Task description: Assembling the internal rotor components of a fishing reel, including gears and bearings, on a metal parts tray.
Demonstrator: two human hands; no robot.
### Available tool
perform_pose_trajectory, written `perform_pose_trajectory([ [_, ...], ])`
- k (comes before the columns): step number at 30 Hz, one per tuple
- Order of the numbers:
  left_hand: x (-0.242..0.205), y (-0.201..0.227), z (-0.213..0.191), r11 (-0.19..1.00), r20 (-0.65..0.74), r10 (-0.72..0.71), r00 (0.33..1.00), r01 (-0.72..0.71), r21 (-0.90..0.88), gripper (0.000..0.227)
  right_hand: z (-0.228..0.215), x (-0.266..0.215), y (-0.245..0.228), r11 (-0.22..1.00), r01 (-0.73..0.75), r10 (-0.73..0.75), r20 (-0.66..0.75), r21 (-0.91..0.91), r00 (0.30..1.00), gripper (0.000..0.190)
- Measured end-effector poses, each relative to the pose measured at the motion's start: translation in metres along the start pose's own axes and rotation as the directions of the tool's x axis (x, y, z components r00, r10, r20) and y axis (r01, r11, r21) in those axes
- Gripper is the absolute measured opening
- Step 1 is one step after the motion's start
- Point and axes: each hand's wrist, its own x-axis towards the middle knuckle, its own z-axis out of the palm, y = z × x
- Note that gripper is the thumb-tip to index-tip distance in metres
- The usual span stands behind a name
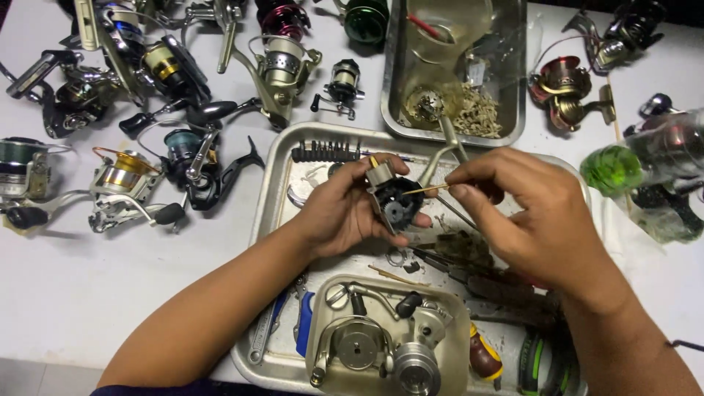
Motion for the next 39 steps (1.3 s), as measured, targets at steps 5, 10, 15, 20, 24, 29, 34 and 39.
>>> perform_pose_trajectory([
  [5,0.001,-0.003,-0.001,0.999,0.015,-0.013,1.0,0.013,-0.03,0.04,0.014,-0.002,-0.005,1.0,0.02,-0.019,-0.045,0.017,0.999,0.017],
  [10,-0.001,-0.004,0.0,1.0,0.037,-0.016,0.999,0.015,0.021,0.04,0.028,-0.005,-0.008,0.999,-0.003,0.008,-0.157,0.032,0.988,0.012],
  [15,-0.003,-0.004,0.0,0.999,0.089,0.008,0.996,-0.013,0.051,0.041,0.031,-0.006,-0.012,1.0,0.019,-0.017,-0.188,0.008,0.982,0.009],
  [20,-0.002,-0.005,0.001,0.999,0.075,0.005,0.997,-0.008,0.047,0.039,0.034,-0.008,-0.011,1.0,0.029,-0.027,-0.181,0.01,0.983,0.011],
  [24,-0.003,-0.003,0.008,0.997,0.046,0.027,0.999,-0.03,0.07,0.037,0.035,-0.009,-0.011,0.999,0.034,-0.03,-0.177,0.015,0.984,0.009],
  [29,-0.002,-0.005,0.004,0.998,0.058,0.031,0.998,-0.035,0.059,0.037,0.037,-0.012,-0.01,0.999,0.051,-0.053,-0.181,-0.014,0.982,0.011],
  [34,-0.002,-0.004,0.007,0.996,0.029,0.023,0.999,-0.026,0.086,0.036,0.038,-0.013,-0.009,0.997,0.057,-0.064,-0.187,-0.045,0.98,0.009],
  [39,-0.003,-0.003,0.012,0.992,-0.017,0.017,1.0,-0.015,0.122,0.036,0.038,-0.015,-0.006,0.993,0.101,-0.111,-0.178,-0.065,0.978,0.012],
])
